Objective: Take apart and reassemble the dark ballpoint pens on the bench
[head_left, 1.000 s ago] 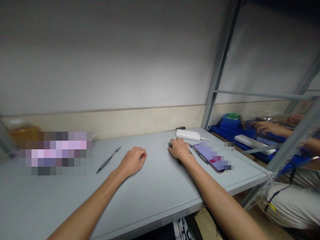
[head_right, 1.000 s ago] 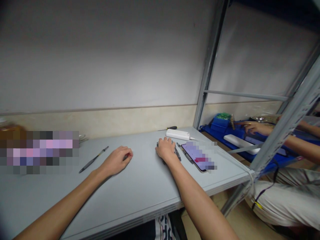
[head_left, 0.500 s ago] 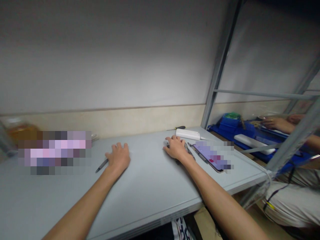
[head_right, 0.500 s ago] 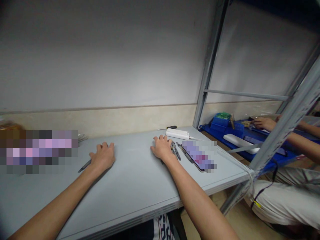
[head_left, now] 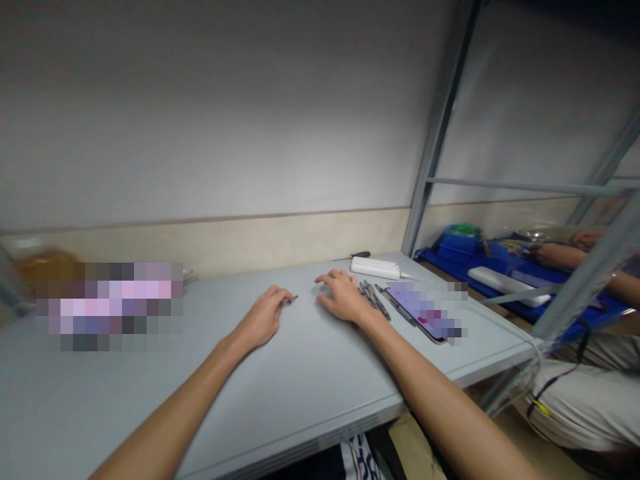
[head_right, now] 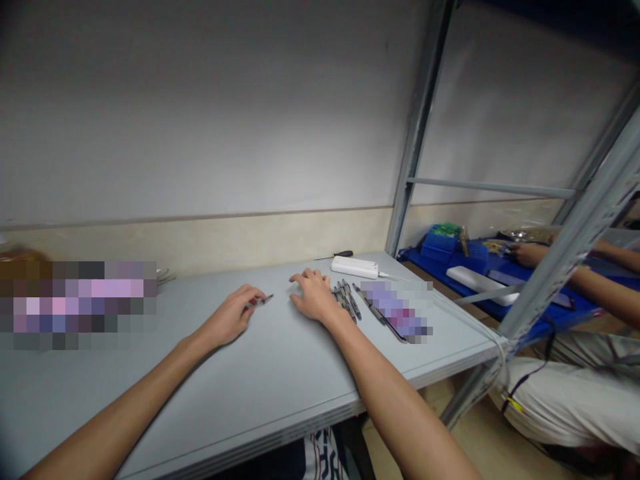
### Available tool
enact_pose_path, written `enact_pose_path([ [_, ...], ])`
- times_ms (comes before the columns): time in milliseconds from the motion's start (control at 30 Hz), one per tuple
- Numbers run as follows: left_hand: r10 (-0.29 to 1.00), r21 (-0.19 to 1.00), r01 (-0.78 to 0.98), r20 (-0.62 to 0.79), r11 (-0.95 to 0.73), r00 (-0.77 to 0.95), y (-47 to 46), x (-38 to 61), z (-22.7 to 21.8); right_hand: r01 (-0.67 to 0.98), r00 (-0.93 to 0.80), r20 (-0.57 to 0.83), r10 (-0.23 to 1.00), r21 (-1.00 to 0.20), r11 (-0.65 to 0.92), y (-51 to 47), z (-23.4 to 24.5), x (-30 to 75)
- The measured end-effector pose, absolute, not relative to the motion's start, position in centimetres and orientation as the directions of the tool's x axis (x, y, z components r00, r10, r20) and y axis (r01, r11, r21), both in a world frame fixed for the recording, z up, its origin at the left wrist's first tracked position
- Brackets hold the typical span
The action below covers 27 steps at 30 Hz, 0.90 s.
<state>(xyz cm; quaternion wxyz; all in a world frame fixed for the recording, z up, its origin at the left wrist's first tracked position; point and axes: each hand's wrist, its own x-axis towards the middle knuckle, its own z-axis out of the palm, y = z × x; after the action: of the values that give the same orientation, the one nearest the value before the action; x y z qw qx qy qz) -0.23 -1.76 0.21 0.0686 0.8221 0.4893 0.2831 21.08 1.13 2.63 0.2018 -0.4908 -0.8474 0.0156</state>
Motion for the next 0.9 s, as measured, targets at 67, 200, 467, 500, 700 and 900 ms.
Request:
enact_pose_path([
  [67,0.827,0.435,0.717,0.420,-0.544,0.373,-2.2,1.0,0.4,0.746,-0.550,0.317,0.773,-0.230,0.625,0.8,2.7,20.7],
  [200,0.804,0.469,0.669,0.470,-0.577,0.364,-2.8,2.0,1.1,0.675,-0.643,0.278,0.714,-0.237,0.699,0.7,2.5,20.2],
  [467,0.795,0.390,0.749,0.533,-0.535,0.290,-2.1,-0.7,2.1,0.662,-0.458,0.422,0.782,-0.425,0.617,2.2,2.5,20.8],
  [500,0.794,0.414,0.744,0.553,-0.524,0.251,-2.0,-0.9,2.2,0.658,-0.428,0.419,0.801,-0.464,0.594,2.3,2.5,20.8],
  [700,0.807,0.586,0.673,0.589,-0.452,0.029,-2.0,-0.8,2.6,0.630,-0.353,0.412,0.840,-0.559,0.539,1.9,2.9,20.8],
  [900,0.835,0.578,0.688,0.544,-0.438,0.075,-2.2,-0.1,2.1,0.718,-0.453,0.458,0.765,-0.321,0.617,1.1,2.9,20.3],
])
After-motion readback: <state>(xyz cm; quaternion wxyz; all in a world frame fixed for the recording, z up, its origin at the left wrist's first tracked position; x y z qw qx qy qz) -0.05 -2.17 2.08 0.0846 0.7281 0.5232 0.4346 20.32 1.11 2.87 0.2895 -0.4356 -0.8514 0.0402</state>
